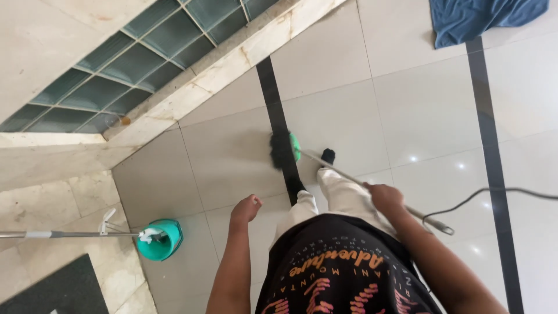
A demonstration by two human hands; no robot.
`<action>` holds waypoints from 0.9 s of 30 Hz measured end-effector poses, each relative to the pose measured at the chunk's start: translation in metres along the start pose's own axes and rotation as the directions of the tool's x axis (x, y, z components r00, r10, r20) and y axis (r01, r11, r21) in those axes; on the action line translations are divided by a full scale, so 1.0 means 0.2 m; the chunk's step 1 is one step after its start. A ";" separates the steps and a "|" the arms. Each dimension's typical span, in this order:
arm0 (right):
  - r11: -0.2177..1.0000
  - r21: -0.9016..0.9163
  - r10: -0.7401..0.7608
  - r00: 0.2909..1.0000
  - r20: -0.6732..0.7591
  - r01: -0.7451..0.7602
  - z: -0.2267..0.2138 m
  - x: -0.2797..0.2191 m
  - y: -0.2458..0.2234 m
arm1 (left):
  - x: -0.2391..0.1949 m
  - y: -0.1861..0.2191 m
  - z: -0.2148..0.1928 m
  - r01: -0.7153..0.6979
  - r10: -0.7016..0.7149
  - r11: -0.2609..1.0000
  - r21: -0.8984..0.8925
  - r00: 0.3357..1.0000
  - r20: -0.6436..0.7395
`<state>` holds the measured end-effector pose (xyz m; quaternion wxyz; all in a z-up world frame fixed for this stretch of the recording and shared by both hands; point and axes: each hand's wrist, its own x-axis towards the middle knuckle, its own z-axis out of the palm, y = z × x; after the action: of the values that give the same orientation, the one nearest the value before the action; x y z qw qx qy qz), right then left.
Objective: Sweeping a tiled floor using a broom.
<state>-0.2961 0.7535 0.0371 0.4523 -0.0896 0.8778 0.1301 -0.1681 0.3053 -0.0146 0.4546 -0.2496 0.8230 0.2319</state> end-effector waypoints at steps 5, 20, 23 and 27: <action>0.959 0.164 0.229 0.973 0.029 -0.230 0.09 -0.09 0.41 | -0.03 -0.30 0.19 0.021 -0.023 0.997 0.072 0.999 0.030; 0.913 0.227 0.368 0.924 -0.104 -0.338 -0.35 -0.13 0.66 | 0.14 0.33 -0.22 -0.072 0.072 0.994 0.080 0.997 -0.001; 0.894 0.377 0.285 0.956 -0.065 -0.241 -0.41 0.14 0.60 | 0.13 0.61 -0.37 -0.081 0.082 0.993 0.089 0.997 -0.012; 0.918 0.396 0.109 0.979 -0.170 -0.033 -0.48 0.47 0.44 | 0.19 0.81 -0.40 -0.052 0.050 0.993 0.105 0.999 0.018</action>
<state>-0.4477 0.8034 0.0263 0.3707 0.0224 0.9276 -0.0402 -0.3369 0.3724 0.0153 0.4674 -0.2022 0.8367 0.2016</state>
